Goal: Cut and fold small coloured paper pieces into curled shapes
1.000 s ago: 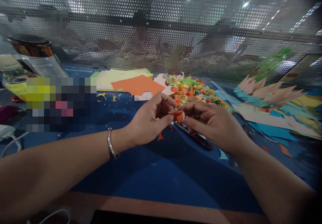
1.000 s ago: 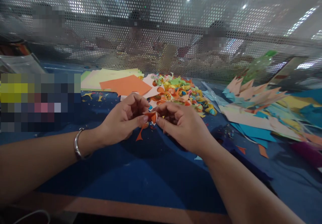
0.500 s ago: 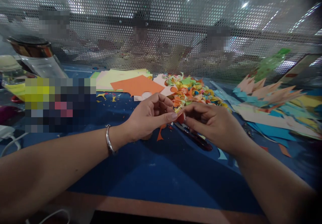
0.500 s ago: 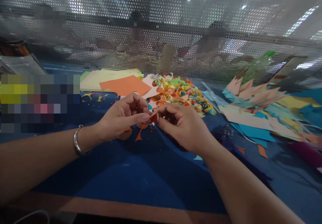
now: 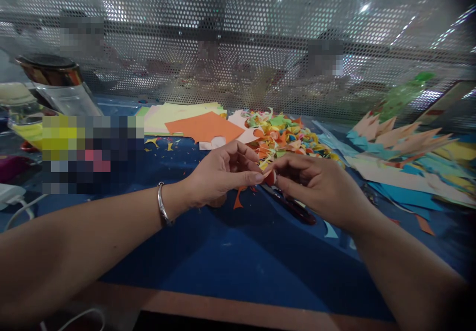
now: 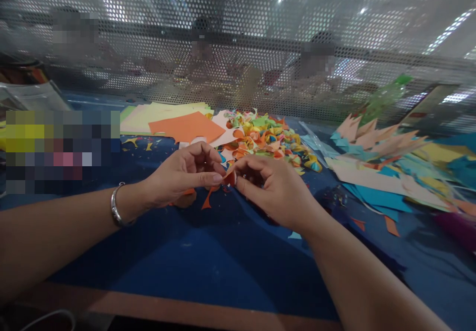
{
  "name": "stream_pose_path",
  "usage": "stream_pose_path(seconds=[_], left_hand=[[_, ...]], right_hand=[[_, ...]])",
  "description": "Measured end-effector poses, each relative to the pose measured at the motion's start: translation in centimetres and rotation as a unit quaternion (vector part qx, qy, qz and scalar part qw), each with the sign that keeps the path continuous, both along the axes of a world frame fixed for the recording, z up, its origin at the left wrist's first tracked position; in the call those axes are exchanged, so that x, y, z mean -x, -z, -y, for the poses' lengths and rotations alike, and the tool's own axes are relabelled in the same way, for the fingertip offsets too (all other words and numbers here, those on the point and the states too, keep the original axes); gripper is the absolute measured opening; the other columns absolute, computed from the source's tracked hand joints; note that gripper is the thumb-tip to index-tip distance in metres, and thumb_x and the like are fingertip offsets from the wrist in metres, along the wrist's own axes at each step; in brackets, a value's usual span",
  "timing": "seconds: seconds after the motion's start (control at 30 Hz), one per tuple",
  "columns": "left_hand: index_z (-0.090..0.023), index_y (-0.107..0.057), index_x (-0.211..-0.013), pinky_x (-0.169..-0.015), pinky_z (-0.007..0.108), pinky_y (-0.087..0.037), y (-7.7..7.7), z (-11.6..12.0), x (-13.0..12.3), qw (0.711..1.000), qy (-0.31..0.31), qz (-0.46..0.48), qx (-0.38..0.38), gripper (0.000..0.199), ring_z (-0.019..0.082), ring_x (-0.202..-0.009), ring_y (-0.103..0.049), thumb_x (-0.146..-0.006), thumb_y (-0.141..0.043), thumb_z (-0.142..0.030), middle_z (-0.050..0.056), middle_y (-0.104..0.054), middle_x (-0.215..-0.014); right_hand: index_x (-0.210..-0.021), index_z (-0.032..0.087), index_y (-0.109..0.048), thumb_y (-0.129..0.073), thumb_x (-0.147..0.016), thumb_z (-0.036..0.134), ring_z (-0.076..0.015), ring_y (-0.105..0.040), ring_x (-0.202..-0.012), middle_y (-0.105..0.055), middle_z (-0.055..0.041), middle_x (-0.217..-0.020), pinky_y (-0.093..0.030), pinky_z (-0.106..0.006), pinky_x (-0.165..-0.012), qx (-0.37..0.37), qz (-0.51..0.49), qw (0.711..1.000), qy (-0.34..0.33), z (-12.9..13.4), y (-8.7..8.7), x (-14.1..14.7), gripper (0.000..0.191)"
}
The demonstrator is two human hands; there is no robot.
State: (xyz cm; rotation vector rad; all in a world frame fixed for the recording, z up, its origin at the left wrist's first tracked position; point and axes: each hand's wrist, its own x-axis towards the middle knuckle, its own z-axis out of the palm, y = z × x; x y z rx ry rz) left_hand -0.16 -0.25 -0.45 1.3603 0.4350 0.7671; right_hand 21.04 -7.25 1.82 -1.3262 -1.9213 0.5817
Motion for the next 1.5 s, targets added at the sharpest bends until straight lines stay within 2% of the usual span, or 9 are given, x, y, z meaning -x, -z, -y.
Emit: stream_pose_path(seconds=[0.1, 0.33, 0.6, 0.8, 0.93, 1.07, 1.27, 1.37, 1.5], left_hand=[[-0.017, -0.062, -0.098, -0.076, 0.027, -0.053, 0.0, -0.1, 0.0, 1.000, 0.005, 0.002, 0.009, 0.037, 0.012, -0.081, -0.069, -0.075, -0.091, -0.023, 0.000, -0.071, -0.087], [-0.017, -0.062, -0.097, -0.073, 0.025, -0.052, 0.1, -0.2, -0.1, 1.000, 0.001, 0.003, 0.010, 0.035, 0.010, -0.076, -0.067, -0.077, -0.090, -0.023, -0.001, -0.070, -0.084], [-0.015, -0.067, -0.093, -0.073, 0.026, -0.058, 0.4, -0.3, -0.1, 0.998, -0.013, -0.022, -0.057, 0.024, 0.011, -0.072, -0.069, -0.082, -0.085, -0.028, 0.001, -0.072, -0.082], [-0.017, -0.067, -0.089, -0.079, 0.026, -0.059, 1.0, -0.3, -0.3, 0.994, -0.021, -0.036, -0.096, 0.018, 0.011, -0.077, -0.071, -0.077, -0.080, -0.016, 0.001, -0.072, -0.081], [-0.017, -0.066, -0.085, -0.075, 0.025, -0.057, 0.5, 0.1, -0.2, 0.998, -0.021, -0.037, -0.054, 0.017, 0.010, -0.072, -0.068, -0.077, -0.081, -0.018, -0.001, -0.071, -0.077], [-0.016, -0.067, -0.084, -0.071, 0.025, -0.055, -0.1, 0.4, -0.3, 0.998, -0.052, -0.045, -0.009, 0.018, 0.010, -0.068, -0.067, -0.079, -0.083, -0.020, -0.001, -0.070, -0.075], [-0.015, -0.065, -0.085, -0.072, 0.024, -0.053, -0.2, 0.5, -0.4, 0.995, -0.068, -0.061, 0.032, 0.016, 0.011, -0.072, -0.071, -0.080, -0.079, -0.010, 0.001, -0.073, -0.075], [-0.015, -0.064, -0.090, -0.069, 0.024, -0.053, -0.2, 0.4, -0.3, 0.996, -0.046, -0.055, 0.051, 0.017, 0.012, -0.071, -0.072, -0.082, -0.076, -0.008, 0.001, -0.075, -0.076], [-0.016, -0.062, -0.098, -0.065, 0.023, -0.054, -0.3, 0.0, -0.1, 0.992, 0.020, -0.041, 0.116, 0.026, 0.011, -0.063, -0.071, -0.080, -0.079, -0.008, 0.000, -0.075, -0.072]], right_hand=[[-0.082, 0.021, -0.072, -0.069, -0.093, 0.047, -0.0117, -0.049, -0.050, -0.059, 0.0022, -0.059, -0.038, -0.025, -0.047, 0.005, 0.000, 1.000, -0.001, 0.1, -0.2, 0.2, 0.028], [-0.084, 0.021, -0.074, -0.067, -0.094, 0.043, -0.0117, -0.051, -0.053, -0.059, 0.0026, -0.061, -0.039, -0.025, -0.050, 0.001, 0.010, 1.000, -0.007, 0.1, -0.3, 0.1, 0.025], [-0.082, 0.022, -0.072, -0.064, -0.091, 0.030, -0.0116, -0.054, -0.053, -0.066, 0.0011, -0.064, -0.042, -0.024, -0.052, -0.014, 0.014, 1.000, -0.006, 0.1, 0.2, 0.2, 0.014], [-0.085, 0.023, -0.072, -0.064, -0.090, 0.029, -0.0123, -0.054, -0.053, -0.064, 0.0015, -0.064, -0.043, -0.024, -0.051, -0.001, 0.039, 0.999, -0.007, 0.1, 0.3, 0.2, 0.011], [-0.085, 0.022, -0.072, -0.063, -0.090, 0.027, -0.0118, -0.054, -0.053, -0.064, 0.0017, -0.065, -0.042, -0.024, -0.051, -0.016, 0.052, 0.999, -0.005, 0.1, 0.2, 0.3, 0.011], [-0.086, 0.022, -0.072, -0.062, -0.091, 0.025, -0.0122, -0.055, -0.055, -0.066, 0.0010, -0.067, -0.043, -0.024, -0.053, -0.024, 0.058, 0.998, -0.020, 0.2, -0.1, 0.7, 0.012], [-0.087, 0.022, -0.073, -0.063, -0.091, 0.025, -0.0123, -0.055, -0.056, -0.067, -0.0001, -0.071, -0.044, -0.025, -0.055, -0.031, 0.069, 0.997, -0.029, 0.2, 0.2, 0.7, 0.012], [-0.086, 0.022, -0.074, -0.063, -0.092, 0.027, -0.0128, -0.057, -0.058, -0.067, -0.0005, -0.072, -0.044, -0.025, -0.056, -0.030, 0.070, 0.996, -0.035, 0.2, 0.4, 0.7, 0.013], [-0.085, 0.022, -0.072, -0.063, -0.091, 0.028, -0.0126, -0.056, -0.055, -0.066, 0.0004, -0.068, -0.043, -0.025, -0.054, -0.011, 0.072, 0.997, -0.038, 0.3, 0.5, 0.8, 0.012]])
